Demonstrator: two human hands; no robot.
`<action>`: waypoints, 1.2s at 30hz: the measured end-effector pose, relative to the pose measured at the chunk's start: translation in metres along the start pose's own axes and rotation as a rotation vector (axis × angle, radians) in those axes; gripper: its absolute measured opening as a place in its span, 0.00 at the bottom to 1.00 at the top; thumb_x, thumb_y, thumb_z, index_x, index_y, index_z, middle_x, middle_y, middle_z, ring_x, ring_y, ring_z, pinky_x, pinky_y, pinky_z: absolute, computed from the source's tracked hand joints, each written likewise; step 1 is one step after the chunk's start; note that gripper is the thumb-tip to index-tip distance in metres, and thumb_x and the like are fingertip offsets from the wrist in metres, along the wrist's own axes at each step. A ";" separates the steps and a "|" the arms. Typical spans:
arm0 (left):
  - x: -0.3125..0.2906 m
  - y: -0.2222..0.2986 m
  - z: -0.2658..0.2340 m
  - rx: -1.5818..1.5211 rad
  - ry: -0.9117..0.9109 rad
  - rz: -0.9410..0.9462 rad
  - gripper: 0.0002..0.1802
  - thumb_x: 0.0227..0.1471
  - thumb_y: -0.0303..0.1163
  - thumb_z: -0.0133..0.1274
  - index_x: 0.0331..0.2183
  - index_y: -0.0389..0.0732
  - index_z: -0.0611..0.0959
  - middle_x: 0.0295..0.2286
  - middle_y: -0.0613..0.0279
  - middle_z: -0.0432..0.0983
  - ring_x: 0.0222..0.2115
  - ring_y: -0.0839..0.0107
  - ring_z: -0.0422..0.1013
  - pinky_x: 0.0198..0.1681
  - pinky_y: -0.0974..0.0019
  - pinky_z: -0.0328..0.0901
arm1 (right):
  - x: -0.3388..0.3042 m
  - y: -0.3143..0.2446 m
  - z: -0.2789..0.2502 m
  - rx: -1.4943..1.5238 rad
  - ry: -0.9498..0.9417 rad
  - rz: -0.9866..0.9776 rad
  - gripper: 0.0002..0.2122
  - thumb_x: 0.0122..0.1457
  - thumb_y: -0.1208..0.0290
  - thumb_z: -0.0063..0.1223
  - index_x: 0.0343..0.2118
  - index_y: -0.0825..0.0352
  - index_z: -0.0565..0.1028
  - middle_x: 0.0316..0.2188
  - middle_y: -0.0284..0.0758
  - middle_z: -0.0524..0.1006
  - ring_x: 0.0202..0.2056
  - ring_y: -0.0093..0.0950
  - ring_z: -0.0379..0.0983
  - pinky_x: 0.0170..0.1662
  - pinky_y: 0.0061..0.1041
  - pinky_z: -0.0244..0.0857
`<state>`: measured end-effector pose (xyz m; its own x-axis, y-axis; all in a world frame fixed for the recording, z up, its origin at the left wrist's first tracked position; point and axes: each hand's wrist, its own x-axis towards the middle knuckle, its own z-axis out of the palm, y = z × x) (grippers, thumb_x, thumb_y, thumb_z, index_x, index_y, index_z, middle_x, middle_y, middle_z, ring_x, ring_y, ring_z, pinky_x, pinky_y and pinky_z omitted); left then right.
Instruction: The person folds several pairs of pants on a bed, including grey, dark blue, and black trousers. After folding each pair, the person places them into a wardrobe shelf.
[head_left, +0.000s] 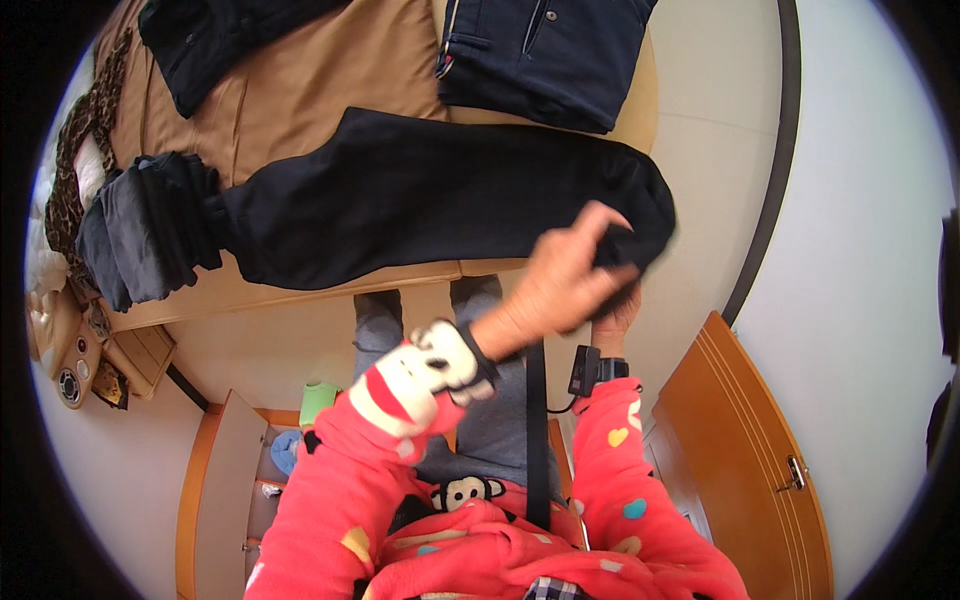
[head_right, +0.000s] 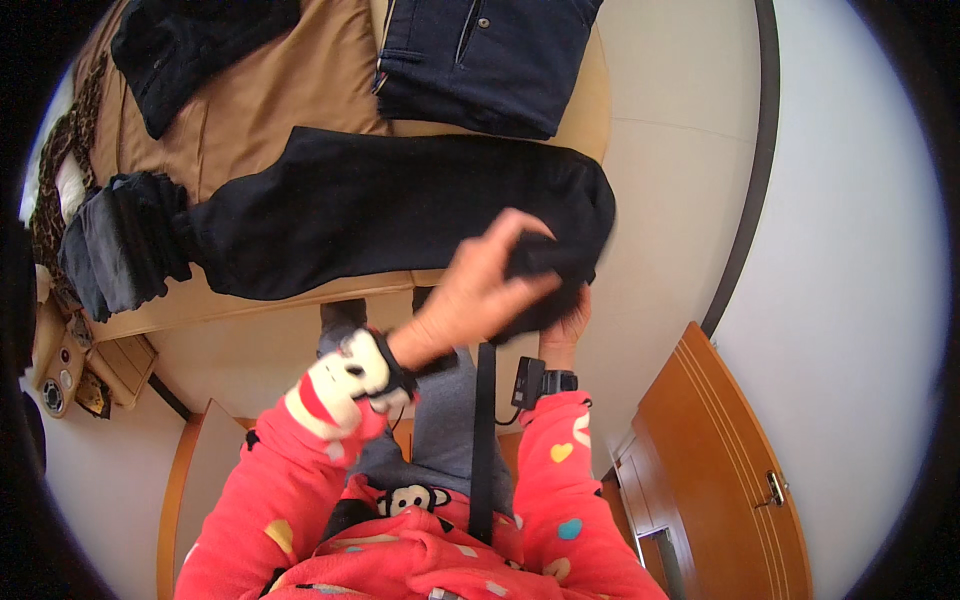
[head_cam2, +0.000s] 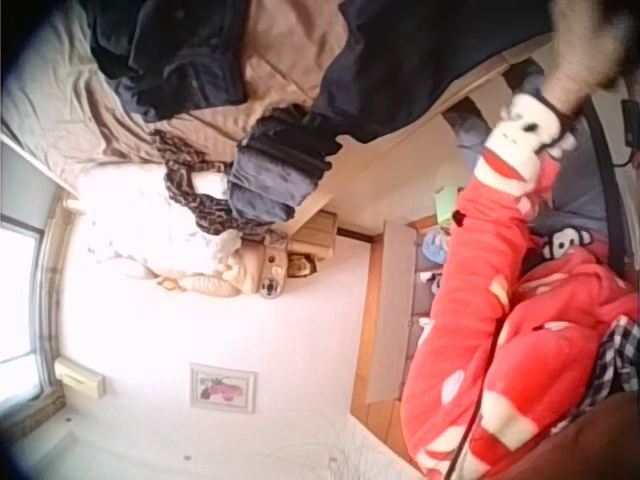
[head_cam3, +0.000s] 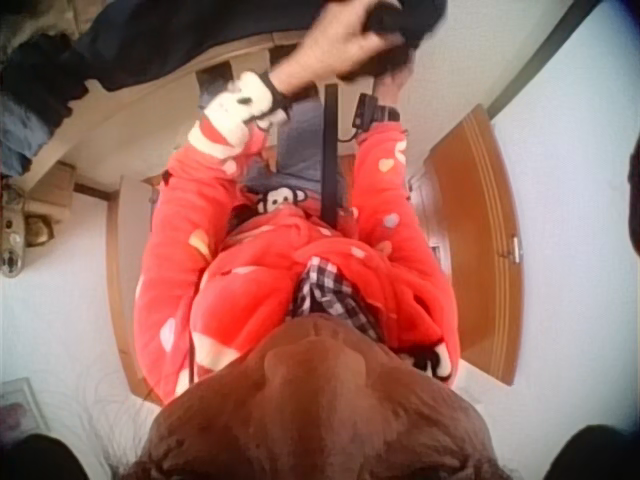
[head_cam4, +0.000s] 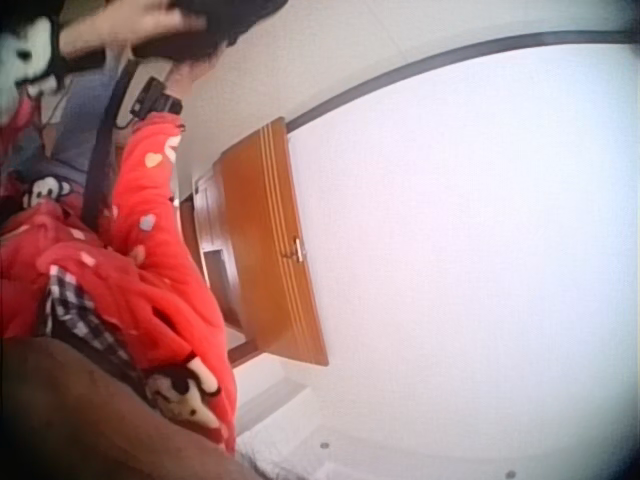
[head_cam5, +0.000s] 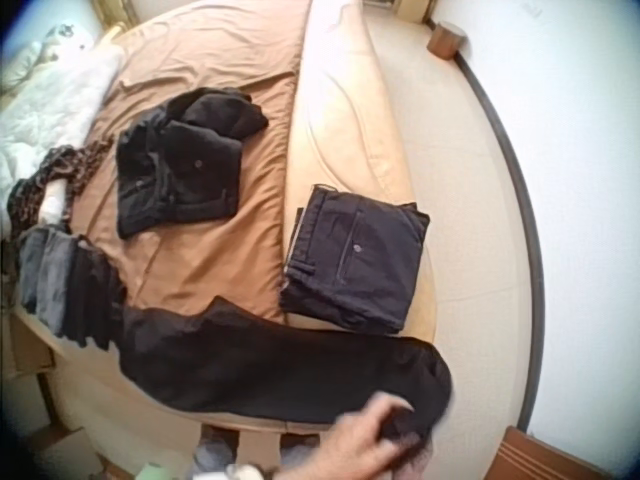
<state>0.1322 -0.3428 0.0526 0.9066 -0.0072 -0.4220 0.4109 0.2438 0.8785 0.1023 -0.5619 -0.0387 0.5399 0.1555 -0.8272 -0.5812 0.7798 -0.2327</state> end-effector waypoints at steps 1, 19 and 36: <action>0.011 -0.014 -0.016 0.159 0.093 -0.076 0.25 0.47 0.29 0.61 0.46 0.38 0.71 0.35 0.47 0.75 0.42 0.58 0.75 0.45 0.62 0.67 | 0.013 -0.003 -0.012 -0.097 0.074 -0.033 0.23 0.57 0.71 0.55 0.56 0.66 0.67 0.56 0.40 0.70 0.57 0.36 0.64 0.65 0.38 0.51; 0.033 -0.109 -0.010 0.467 0.562 -0.088 0.17 0.54 0.35 0.55 0.42 0.33 0.74 0.31 0.40 0.77 0.35 0.42 0.74 0.36 0.49 0.69 | 0.030 -0.020 -0.024 0.004 0.225 -0.031 0.22 0.55 0.65 0.63 0.51 0.62 0.72 0.52 0.32 0.73 0.54 0.33 0.66 0.60 0.36 0.55; 0.027 -0.141 -0.053 0.197 0.082 -0.264 0.12 0.56 0.32 0.50 0.40 0.36 0.70 0.35 0.52 0.73 0.38 0.58 0.72 0.42 0.60 0.65 | 0.041 -0.052 0.048 -1.512 0.008 -0.363 0.29 0.53 0.65 0.64 0.54 0.75 0.67 0.49 0.41 0.74 0.49 0.33 0.70 0.56 0.30 0.60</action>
<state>0.0937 -0.3258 -0.0949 0.7589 0.0351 -0.6503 0.6485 0.0516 0.7595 0.1843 -0.5670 -0.0355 0.7825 0.0934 -0.6156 -0.4786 -0.5422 -0.6906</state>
